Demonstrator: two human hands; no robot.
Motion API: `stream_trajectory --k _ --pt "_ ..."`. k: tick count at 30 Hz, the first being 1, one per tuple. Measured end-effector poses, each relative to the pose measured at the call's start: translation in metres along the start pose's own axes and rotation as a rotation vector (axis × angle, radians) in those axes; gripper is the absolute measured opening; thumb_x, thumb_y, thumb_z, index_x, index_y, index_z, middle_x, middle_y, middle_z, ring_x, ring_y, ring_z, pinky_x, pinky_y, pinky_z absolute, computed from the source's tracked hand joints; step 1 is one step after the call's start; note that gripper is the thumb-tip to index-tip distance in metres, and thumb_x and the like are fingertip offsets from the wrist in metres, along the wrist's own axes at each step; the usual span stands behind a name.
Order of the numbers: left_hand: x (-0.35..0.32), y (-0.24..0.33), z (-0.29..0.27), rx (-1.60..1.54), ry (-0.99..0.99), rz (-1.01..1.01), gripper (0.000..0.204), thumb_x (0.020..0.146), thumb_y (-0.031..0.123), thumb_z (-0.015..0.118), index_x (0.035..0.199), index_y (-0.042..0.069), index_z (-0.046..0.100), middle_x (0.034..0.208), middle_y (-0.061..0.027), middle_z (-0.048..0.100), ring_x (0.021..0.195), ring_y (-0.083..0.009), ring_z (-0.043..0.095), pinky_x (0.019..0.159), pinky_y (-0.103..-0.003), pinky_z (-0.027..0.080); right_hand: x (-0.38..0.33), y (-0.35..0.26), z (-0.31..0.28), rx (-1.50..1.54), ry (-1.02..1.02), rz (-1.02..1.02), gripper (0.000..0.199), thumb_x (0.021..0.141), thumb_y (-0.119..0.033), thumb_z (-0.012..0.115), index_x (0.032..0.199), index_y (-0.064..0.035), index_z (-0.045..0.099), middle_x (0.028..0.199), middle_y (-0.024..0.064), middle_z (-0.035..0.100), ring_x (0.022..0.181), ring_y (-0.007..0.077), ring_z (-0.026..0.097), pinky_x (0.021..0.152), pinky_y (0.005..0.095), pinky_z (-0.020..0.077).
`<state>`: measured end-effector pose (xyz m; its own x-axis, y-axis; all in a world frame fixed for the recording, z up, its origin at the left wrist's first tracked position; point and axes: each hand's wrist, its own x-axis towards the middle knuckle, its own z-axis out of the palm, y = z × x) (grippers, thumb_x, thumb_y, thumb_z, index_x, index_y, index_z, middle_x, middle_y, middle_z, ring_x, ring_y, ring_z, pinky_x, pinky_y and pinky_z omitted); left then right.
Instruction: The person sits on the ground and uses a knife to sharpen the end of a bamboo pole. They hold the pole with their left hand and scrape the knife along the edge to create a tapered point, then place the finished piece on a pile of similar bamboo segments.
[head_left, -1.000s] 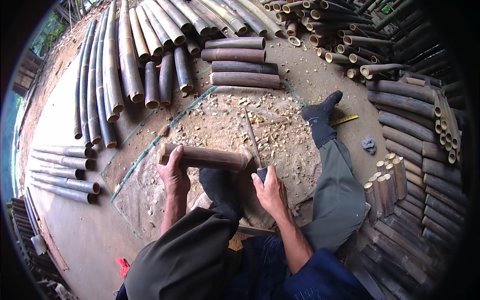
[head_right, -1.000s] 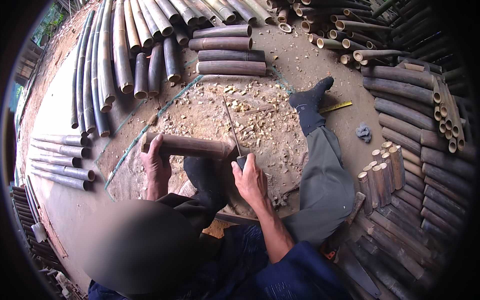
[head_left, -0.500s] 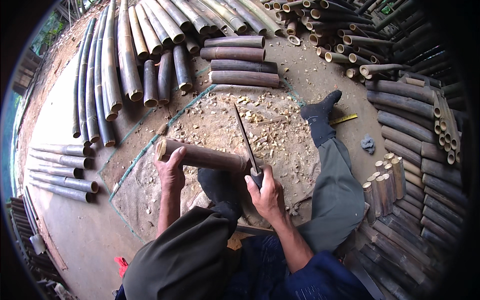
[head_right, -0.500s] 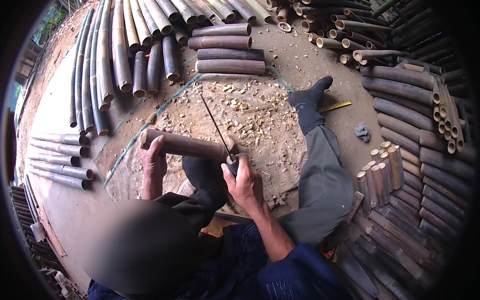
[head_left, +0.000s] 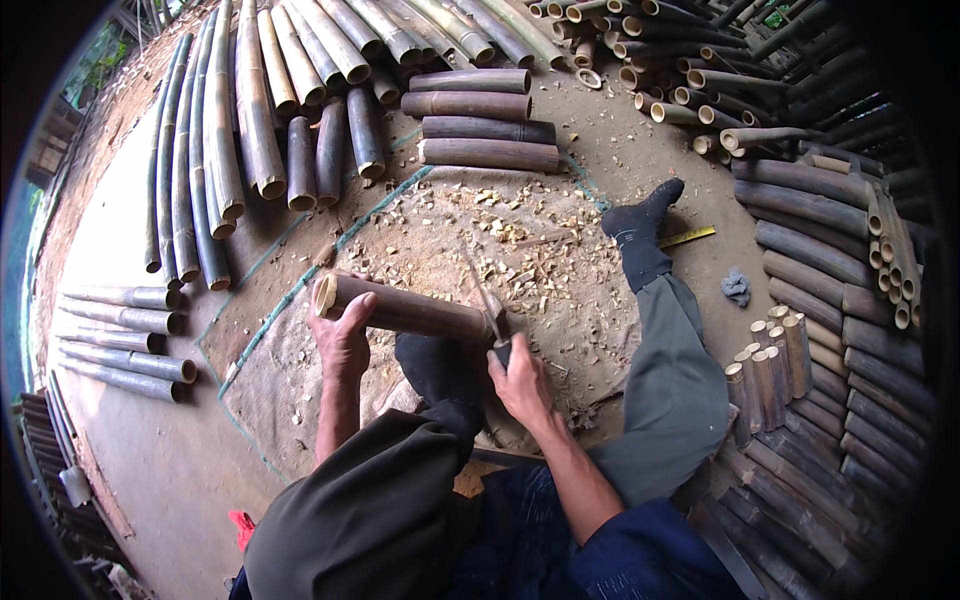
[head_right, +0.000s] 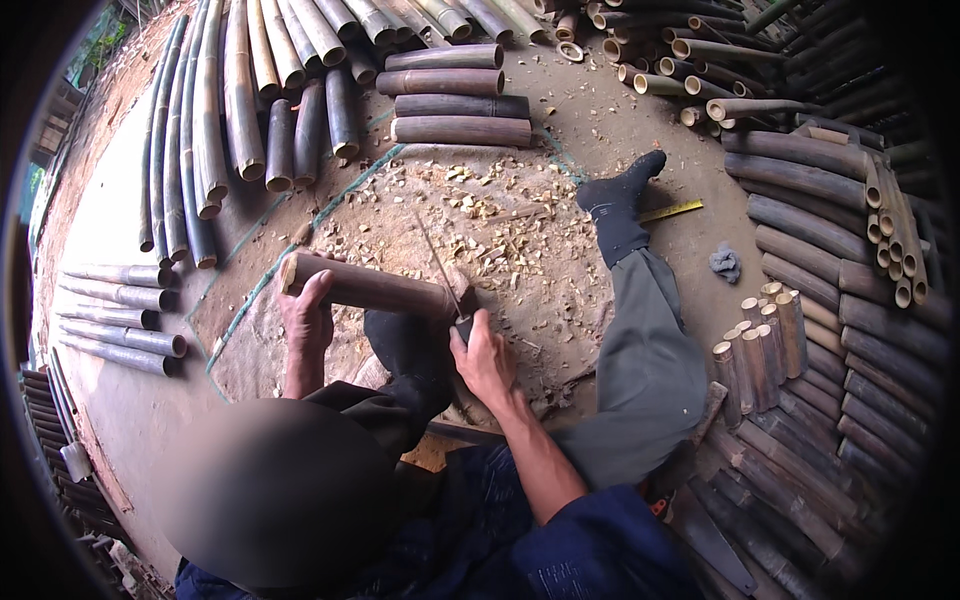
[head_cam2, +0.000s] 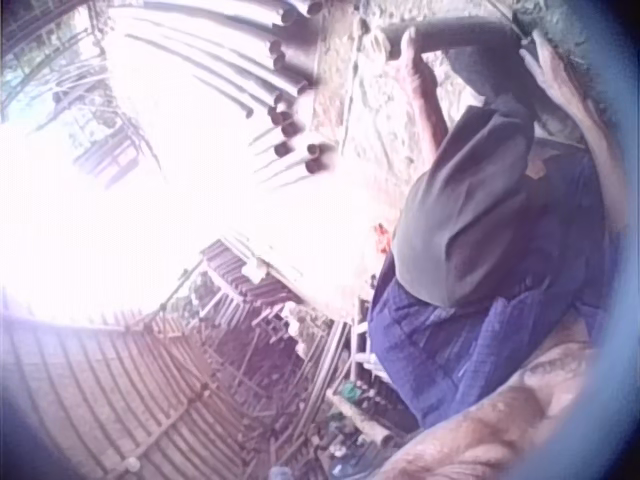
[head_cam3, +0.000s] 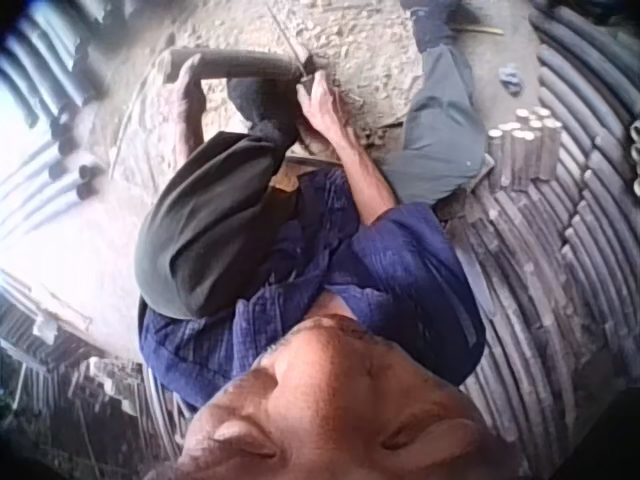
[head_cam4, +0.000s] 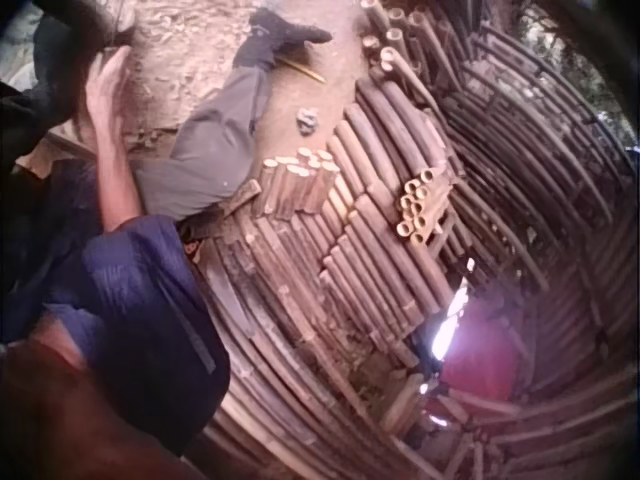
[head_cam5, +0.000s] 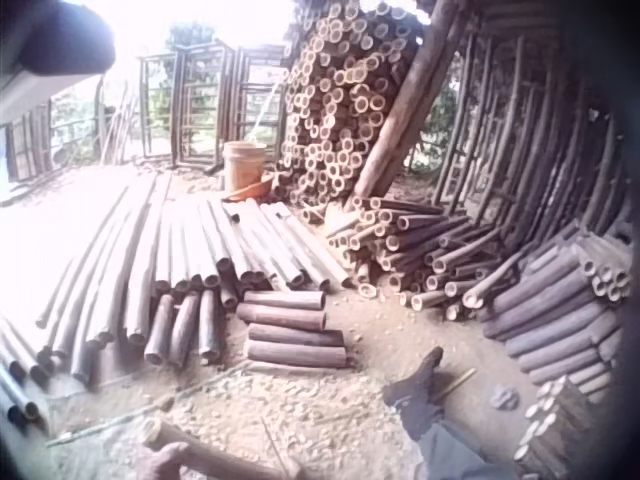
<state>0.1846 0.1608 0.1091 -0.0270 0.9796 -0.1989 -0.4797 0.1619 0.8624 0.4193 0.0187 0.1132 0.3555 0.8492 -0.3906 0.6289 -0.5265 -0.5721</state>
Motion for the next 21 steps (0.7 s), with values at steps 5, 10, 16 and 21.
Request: stream_trajectory --k 5,10,16,21 --pt "-0.005 0.002 -0.01 0.02 -0.034 0.004 0.058 0.075 0.006 0.09 0.123 0.003 0.059 0.111 -0.0127 0.069 0.103 -0.0255 0.07 0.096 -0.043 0.056 -0.007 -0.003 -0.019 0.129 -0.022 -0.062 0.038 0.1 -0.032 0.07 0.11 0.0007 0.054 0.09 0.0272 0.072 0.087 0.0498 0.071 0.072 0.0535 0.0549" --pt "0.002 0.01 -0.009 0.148 -0.054 -0.053 0.059 0.075 0.011 0.09 0.125 0.002 0.061 0.109 -0.0101 0.069 0.099 -0.0214 0.069 0.093 -0.037 0.056 -0.014 -0.002 -0.016 0.3 0.196 -0.269 0.033 0.1 -0.03 0.071 0.11 -0.003 0.053 0.082 0.0229 0.071 0.078 0.0463 0.072 0.066 0.0516 0.0551" --pt "0.006 -0.008 -0.004 -0.045 0.183 -0.02 0.048 0.084 0.014 0.088 0.122 0.001 0.061 0.107 -0.0083 0.068 0.096 -0.0194 0.07 0.088 -0.037 0.059 -0.013 -0.015 -0.014 0.077 -0.015 -0.041 0.038 0.102 -0.034 0.068 0.114 -0.0021 0.052 0.088 0.0281 0.07 0.086 0.0498 0.072 0.073 0.056 0.0558" --pt "0.004 -0.008 0.008 0.058 0.298 0.061 0.045 0.082 0.01 0.089 0.119 0.002 0.063 0.103 -0.0066 0.069 0.09 -0.0188 0.07 0.085 -0.036 0.059 -0.026 -0.043 -0.04 0.333 0.31 -0.419 0.027 0.101 -0.025 0.071 0.106 -0.0029 0.056 0.084 0.0232 0.07 0.08 0.0455 0.072 0.066 0.0497 0.0555"
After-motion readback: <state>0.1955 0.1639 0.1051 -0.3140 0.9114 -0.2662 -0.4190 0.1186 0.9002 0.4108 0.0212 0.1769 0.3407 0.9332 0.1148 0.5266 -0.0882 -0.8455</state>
